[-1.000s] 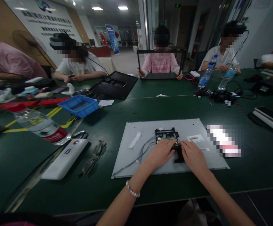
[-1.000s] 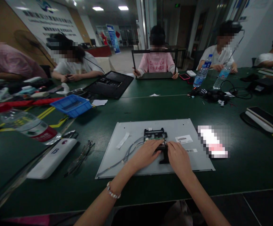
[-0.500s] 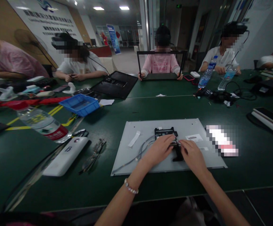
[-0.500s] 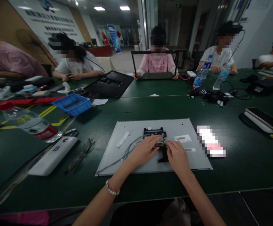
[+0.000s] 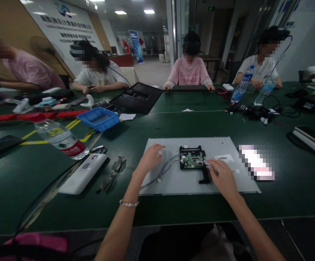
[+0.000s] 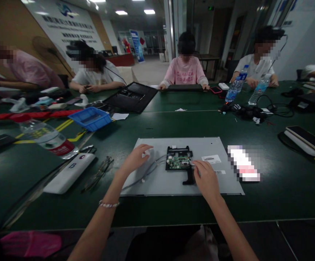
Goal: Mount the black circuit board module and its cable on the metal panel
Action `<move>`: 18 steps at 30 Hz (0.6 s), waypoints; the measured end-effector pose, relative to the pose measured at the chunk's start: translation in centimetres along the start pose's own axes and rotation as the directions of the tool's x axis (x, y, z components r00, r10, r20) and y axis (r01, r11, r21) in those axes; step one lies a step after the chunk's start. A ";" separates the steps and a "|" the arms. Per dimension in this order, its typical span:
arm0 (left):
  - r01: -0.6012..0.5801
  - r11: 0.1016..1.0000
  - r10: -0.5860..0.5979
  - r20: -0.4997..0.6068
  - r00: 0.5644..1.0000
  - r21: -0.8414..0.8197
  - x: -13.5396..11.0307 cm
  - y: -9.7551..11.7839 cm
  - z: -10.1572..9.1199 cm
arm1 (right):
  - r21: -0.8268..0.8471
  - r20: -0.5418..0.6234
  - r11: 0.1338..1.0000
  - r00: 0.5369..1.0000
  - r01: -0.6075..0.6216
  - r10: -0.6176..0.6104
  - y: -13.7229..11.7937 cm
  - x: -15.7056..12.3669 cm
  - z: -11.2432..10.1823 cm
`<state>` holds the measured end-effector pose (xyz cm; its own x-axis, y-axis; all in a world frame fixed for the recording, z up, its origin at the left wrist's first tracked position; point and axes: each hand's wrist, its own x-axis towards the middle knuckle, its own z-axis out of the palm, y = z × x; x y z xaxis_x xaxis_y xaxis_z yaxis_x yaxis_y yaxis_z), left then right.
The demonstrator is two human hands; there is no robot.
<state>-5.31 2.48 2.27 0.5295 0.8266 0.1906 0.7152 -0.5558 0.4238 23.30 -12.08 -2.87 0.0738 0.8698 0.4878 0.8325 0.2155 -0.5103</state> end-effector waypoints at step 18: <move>0.243 0.853 -0.321 -0.099 0.942 -0.462 -1.6 2.1 -5.6 | 0.056 -0.055 0.996 0.997 0.064 -0.061 -1.2 0.5 -0.9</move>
<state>-7.21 0.54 7.80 0.2238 0.9658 0.1306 0.5273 -0.2327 0.8172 22.86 -12.29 -1.32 0.0530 0.8297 0.5557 0.8034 0.2951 -0.5172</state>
